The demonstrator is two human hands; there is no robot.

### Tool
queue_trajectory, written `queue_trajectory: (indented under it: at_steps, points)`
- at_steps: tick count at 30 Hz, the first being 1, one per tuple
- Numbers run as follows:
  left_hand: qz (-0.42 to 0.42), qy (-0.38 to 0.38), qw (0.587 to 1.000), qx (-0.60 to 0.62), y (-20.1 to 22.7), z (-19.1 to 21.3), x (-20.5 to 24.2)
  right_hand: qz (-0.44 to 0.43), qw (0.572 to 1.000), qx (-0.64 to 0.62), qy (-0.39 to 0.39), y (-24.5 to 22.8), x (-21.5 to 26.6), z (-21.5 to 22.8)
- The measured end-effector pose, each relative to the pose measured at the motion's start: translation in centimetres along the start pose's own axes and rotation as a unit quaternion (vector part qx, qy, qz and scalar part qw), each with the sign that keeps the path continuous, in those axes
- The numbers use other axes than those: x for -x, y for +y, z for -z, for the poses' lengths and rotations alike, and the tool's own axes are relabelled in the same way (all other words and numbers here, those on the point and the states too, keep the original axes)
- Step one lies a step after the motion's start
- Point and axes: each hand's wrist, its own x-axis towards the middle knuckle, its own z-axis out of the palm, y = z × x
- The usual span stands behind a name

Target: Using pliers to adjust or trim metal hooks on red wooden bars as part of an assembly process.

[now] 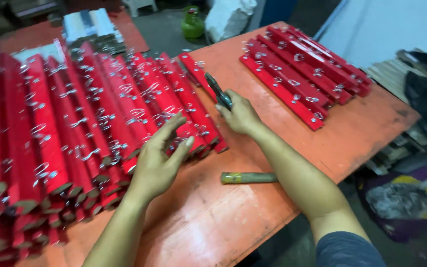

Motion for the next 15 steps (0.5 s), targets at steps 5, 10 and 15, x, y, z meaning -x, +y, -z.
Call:
queue_trajectory:
  at_steps: [5, 10, 15]
  points:
    - [0.007, -0.030, 0.999, 0.043, 0.4, -3.9, -4.0, -0.057, 0.997, -0.032, 0.029, 1.2, 3.0, 5.5]
    - [-0.009, -0.049, 0.998, 0.039, -2.5, -9.5, -10.0, -0.121, 0.984, 0.014, 0.127, 7.4, 4.3, 10.2]
    - [0.038, -0.047, 0.998, 0.006, -5.9, -16.4, -15.0, -0.166, 0.955, 0.102, 0.224, 12.5, 6.1, 14.7]
